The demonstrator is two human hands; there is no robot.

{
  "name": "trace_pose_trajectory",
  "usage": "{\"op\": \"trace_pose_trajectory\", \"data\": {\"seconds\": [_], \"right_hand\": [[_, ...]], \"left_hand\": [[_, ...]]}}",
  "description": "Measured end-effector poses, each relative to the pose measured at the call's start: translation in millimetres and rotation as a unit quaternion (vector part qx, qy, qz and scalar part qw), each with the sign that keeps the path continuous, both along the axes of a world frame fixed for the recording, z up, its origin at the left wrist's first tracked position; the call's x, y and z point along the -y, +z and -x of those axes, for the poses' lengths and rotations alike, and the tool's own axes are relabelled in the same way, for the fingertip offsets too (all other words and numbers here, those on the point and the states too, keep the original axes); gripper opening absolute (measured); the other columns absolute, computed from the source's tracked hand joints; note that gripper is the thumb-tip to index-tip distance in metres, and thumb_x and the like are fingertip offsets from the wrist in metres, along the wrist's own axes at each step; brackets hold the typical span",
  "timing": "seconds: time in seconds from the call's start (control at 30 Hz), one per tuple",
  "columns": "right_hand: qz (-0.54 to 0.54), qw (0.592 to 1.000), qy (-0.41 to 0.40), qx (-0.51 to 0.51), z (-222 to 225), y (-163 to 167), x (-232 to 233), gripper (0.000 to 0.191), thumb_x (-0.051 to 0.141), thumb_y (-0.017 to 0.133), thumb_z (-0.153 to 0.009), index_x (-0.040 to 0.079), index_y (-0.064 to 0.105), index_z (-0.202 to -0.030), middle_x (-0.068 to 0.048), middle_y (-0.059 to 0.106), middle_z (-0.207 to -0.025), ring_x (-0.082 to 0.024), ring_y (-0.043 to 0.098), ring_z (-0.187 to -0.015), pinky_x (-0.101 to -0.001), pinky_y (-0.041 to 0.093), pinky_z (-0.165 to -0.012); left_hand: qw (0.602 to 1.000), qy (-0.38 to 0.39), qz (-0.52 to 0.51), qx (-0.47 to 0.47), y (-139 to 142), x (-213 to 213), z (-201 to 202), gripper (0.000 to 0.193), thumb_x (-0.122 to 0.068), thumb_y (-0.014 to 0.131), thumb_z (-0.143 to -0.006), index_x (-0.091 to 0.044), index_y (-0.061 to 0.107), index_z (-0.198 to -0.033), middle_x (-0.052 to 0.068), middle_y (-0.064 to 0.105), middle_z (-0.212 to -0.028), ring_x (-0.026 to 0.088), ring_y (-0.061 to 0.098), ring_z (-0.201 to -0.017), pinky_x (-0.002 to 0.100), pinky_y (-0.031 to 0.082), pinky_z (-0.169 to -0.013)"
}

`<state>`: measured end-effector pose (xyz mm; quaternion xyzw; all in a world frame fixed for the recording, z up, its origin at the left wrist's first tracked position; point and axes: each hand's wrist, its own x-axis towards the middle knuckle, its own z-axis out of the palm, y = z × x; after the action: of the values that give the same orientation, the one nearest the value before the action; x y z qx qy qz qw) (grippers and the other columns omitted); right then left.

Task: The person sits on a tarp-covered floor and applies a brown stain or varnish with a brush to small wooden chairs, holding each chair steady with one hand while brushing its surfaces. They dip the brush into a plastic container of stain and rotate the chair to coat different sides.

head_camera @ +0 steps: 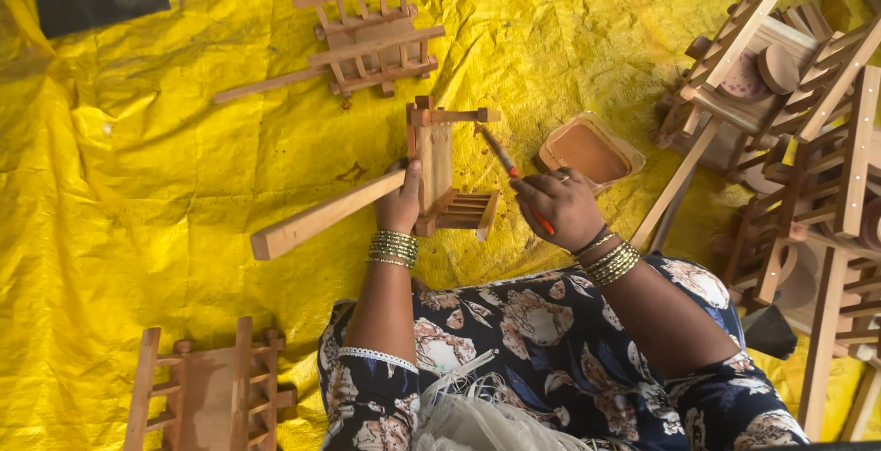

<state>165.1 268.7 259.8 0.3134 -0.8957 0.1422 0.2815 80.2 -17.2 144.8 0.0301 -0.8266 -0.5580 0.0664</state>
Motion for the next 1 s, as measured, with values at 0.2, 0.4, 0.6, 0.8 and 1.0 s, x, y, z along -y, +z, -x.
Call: {"op": "trace_pose_trajectory", "data": {"seconds": [0.2, 0.4, 0.6, 0.8, 1.0], "right_hand": [[-0.095, 0.994, 0.05, -0.015, 29, -7, 21, 0.038, 0.016, 0.073, -0.089, 0.014, 0.071, -0.127, -0.005, 0.075, -0.111, -0.019, 0.072, -0.097, -0.0384, 0.052, -0.089], [-0.044, 0.999, -0.02, 0.01, 33, 0, 14, 0.028, 0.021, 0.071, -0.094, 0.015, 0.071, -0.121, -0.005, 0.076, -0.114, -0.018, 0.072, -0.092, -0.0413, 0.051, -0.09], [-0.033, 0.999, -0.012, 0.013, 6, -17, 12, 0.027, 0.018, 0.07, -0.096, 0.015, 0.071, -0.123, -0.004, 0.075, -0.111, -0.019, 0.072, -0.095, -0.0388, 0.051, -0.088], [-0.109, 0.994, 0.017, 0.021, 36, -6, 25, 0.033, 0.016, 0.069, -0.093, 0.015, 0.069, -0.126, -0.002, 0.073, -0.112, -0.021, 0.069, -0.094, -0.0393, 0.051, -0.086], [-0.033, 0.999, -0.001, -0.015, 13, -6, 20, 0.032, 0.017, 0.069, -0.092, 0.012, 0.069, -0.124, -0.004, 0.073, -0.111, -0.02, 0.07, -0.095, -0.0408, 0.049, -0.085]], "left_hand": [[0.999, 0.007, -0.007, -0.035, 0, 2, 2, 0.057, -0.06, 0.056, -0.097, -0.008, 0.071, -0.117, 0.01, 0.077, -0.098, 0.024, 0.074, -0.093, 0.04, 0.058, -0.082], [0.999, 0.008, -0.025, -0.04, 1, 5, 3, 0.056, -0.058, 0.057, -0.097, -0.007, 0.069, -0.119, 0.01, 0.076, -0.1, 0.025, 0.073, -0.093, 0.04, 0.058, -0.082], [1.0, -0.001, 0.0, -0.015, 1, 5, 4, 0.056, -0.06, 0.054, -0.098, -0.008, 0.071, -0.113, 0.008, 0.076, -0.091, 0.024, 0.075, -0.086, 0.039, 0.059, -0.077], [0.999, -0.007, -0.008, -0.039, 7, 4, -6, 0.059, -0.061, 0.056, -0.097, -0.008, 0.068, -0.117, 0.008, 0.075, -0.096, 0.025, 0.073, -0.089, 0.039, 0.059, -0.079], [1.0, -0.003, 0.001, 0.015, 2, 4, 0, 0.061, -0.064, 0.051, -0.095, -0.01, 0.069, -0.116, 0.008, 0.076, -0.094, 0.024, 0.074, -0.087, 0.039, 0.06, -0.075]]}}
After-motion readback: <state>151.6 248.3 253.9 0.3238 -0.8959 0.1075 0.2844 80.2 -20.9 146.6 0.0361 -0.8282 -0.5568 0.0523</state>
